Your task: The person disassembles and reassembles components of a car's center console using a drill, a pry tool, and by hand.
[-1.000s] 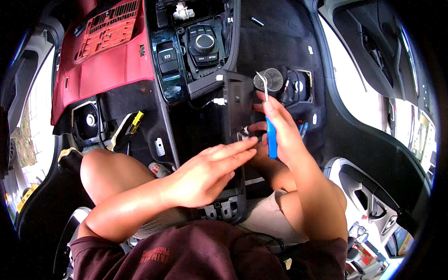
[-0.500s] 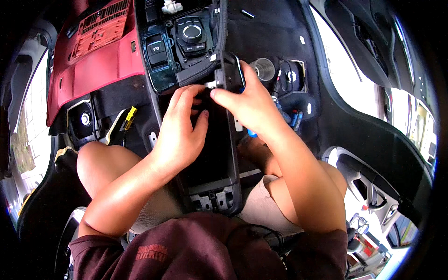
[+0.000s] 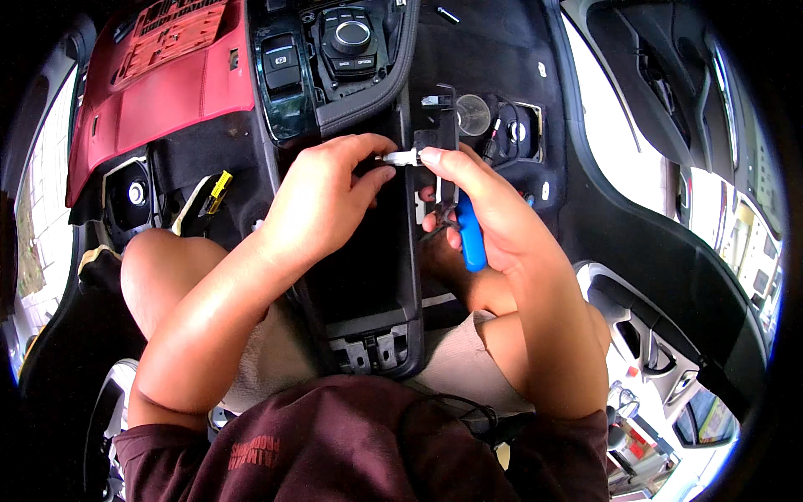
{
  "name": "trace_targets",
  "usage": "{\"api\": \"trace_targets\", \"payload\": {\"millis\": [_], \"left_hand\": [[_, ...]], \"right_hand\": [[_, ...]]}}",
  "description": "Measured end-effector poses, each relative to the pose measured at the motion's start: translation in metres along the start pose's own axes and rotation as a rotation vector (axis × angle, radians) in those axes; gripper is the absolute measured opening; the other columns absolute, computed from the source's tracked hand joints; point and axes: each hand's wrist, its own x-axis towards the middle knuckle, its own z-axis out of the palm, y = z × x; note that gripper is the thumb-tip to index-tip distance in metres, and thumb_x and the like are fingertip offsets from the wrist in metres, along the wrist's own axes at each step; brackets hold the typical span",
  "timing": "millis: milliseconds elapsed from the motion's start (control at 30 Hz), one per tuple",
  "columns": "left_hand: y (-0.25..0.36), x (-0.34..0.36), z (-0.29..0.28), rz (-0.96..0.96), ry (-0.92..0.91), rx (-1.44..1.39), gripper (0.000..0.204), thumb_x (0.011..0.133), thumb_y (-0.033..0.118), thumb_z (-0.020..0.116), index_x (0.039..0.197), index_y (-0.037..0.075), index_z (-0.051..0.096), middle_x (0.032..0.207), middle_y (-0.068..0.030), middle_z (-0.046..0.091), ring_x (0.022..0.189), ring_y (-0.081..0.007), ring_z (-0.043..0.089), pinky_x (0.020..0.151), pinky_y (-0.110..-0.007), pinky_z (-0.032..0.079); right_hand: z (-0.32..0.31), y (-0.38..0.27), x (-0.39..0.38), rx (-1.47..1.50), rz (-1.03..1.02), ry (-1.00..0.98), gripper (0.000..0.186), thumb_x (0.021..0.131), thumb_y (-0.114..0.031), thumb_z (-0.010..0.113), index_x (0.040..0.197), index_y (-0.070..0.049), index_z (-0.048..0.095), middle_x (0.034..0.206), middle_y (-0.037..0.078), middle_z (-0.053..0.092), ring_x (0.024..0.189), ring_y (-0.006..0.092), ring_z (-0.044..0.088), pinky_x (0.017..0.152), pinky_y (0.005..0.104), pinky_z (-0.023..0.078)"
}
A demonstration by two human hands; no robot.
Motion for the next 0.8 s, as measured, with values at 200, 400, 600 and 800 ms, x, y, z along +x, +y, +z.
{"api": "trace_targets", "payload": {"millis": [200, 400, 600, 800], "left_hand": [[0.001, 0.002, 0.0, -0.021, -0.058, -0.033, 0.024, 0.104, 0.004, 0.072, 0.126, -0.004, 0.074, 0.104, -0.0155, 0.073, 0.07, -0.0206, 0.075, 0.066, -0.034, 0.059], [0.001, 0.001, -0.001, 0.001, -0.064, -0.012, 0.022, 0.106, 0.002, 0.068, 0.127, -0.005, 0.073, 0.102, -0.0145, 0.071, 0.07, -0.0194, 0.073, 0.066, -0.033, 0.058], [0.001, 0.003, 0.0, -0.087, -0.078, -0.118, 0.021, 0.106, 0.005, 0.069, 0.125, -0.004, 0.075, 0.101, -0.0141, 0.075, 0.078, -0.0226, 0.074, 0.073, -0.036, 0.06], [0.009, 0.009, -0.006, -0.34, -0.18, -0.311, 0.027, 0.109, 0.008, 0.071, 0.133, -0.003, 0.075, 0.097, -0.0076, 0.08, 0.074, -0.0108, 0.074, 0.07, -0.028, 0.062]], "right_hand": [[0.005, 0.0, -0.002, 0.039, 0.013, -0.035, 0.051, 0.098, -0.059, 0.079, 0.127, -0.018, 0.069, 0.093, 0.003, 0.072, 0.07, 0.0145, 0.07, 0.052, 0.0237, 0.042], [0.003, 0.001, -0.001, 0.074, 0.015, -0.037, 0.053, 0.095, -0.059, 0.082, 0.124, -0.016, 0.07, 0.094, 0.005, 0.071, 0.07, 0.0148, 0.071, 0.052, 0.0239, 0.043], [0.004, -0.001, -0.003, 0.135, 0.096, -0.013, 0.056, 0.089, -0.061, 0.088, 0.116, -0.015, 0.071, 0.094, 0.006, 0.07, 0.067, 0.0148, 0.069, 0.049, 0.0231, 0.045], [0.005, 0.0, -0.004, 0.196, 0.094, -0.019, 0.053, 0.088, -0.058, 0.09, 0.114, -0.016, 0.071, 0.095, 0.005, 0.069, 0.065, 0.0144, 0.067, 0.047, 0.0225, 0.045]]}}
